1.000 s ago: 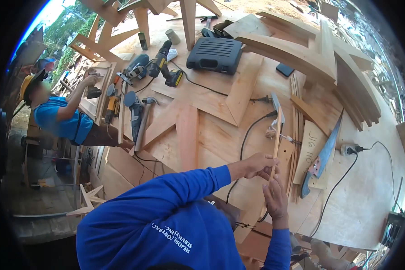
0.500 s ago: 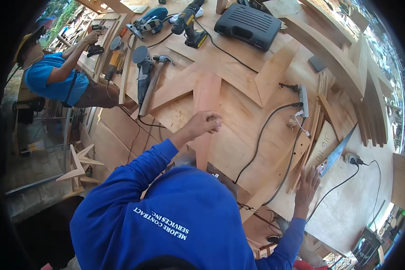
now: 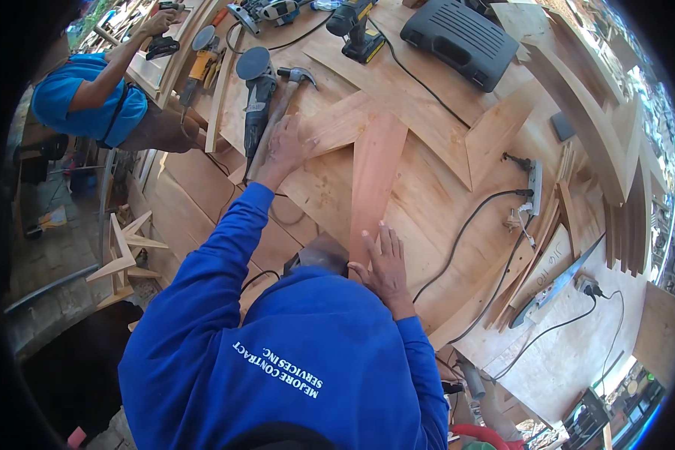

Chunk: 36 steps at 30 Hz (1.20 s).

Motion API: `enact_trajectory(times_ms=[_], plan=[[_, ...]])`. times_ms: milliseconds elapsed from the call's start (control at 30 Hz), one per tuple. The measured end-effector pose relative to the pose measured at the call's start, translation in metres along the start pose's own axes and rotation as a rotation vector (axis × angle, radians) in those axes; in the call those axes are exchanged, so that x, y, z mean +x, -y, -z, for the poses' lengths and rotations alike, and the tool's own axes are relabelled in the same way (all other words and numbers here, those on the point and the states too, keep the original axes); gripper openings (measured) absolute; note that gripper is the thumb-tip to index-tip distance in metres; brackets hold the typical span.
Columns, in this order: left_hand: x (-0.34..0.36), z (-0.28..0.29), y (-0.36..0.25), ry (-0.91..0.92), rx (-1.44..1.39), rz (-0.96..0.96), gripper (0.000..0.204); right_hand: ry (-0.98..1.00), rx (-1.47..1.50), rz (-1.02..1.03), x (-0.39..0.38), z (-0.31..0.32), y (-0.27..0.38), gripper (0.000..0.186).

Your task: Cutting a wooden piece with a hand saw and then sanding wood with an angle grinder in a workshop.

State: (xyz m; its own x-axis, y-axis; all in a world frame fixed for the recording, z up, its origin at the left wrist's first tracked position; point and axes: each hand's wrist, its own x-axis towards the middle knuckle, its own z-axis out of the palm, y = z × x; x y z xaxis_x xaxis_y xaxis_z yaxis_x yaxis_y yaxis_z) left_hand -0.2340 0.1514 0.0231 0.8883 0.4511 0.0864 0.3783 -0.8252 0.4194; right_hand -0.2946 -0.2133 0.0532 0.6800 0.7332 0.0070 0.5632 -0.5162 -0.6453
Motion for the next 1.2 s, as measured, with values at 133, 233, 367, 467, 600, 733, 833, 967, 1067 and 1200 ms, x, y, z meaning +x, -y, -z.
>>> enact_trajectory(times_ms=[133,233,367,467,600,733,833,967,1067,1200], plan=[[0.001,-0.007,-0.007,0.090,0.061,0.030,0.070,-0.008,-0.055,-0.021,0.023,-0.023,0.004,0.077],[0.001,-0.009,0.018,0.074,0.008,0.003,0.064,0.007,-0.146,-0.082,0.025,-0.029,0.003,0.085],[0.029,0.050,0.007,-0.022,-0.207,0.130,0.054,0.052,-0.190,-0.177,0.028,-0.037,0.009,0.085],[0.052,0.059,0.060,-0.337,-0.035,0.299,0.062,0.042,-0.128,-0.179,0.027,-0.034,0.009,0.084],[0.075,0.041,0.122,-0.173,-0.047,0.463,0.067,0.049,-0.093,-0.171,0.029,-0.027,0.011,0.079],[0.090,0.037,0.147,0.137,-0.302,0.551,0.056,0.047,-0.068,-0.113,0.032,-0.009,0.000,0.070],[0.093,0.040,0.146,0.180,-0.543,0.607,0.048,-0.002,-0.056,-0.100,0.031,0.006,-0.010,0.062],[0.062,0.099,0.124,0.233,-0.664,0.654,0.042,-0.124,0.009,-0.155,0.027,0.027,-0.020,0.053],[0.020,0.143,0.108,0.160,-0.668,0.605,0.040,-0.169,0.156,-0.227,0.030,0.040,-0.018,0.049],[-0.039,0.174,0.025,0.382,-1.200,0.561,0.047,-0.092,0.410,-0.305,0.056,0.056,-0.002,0.051]])
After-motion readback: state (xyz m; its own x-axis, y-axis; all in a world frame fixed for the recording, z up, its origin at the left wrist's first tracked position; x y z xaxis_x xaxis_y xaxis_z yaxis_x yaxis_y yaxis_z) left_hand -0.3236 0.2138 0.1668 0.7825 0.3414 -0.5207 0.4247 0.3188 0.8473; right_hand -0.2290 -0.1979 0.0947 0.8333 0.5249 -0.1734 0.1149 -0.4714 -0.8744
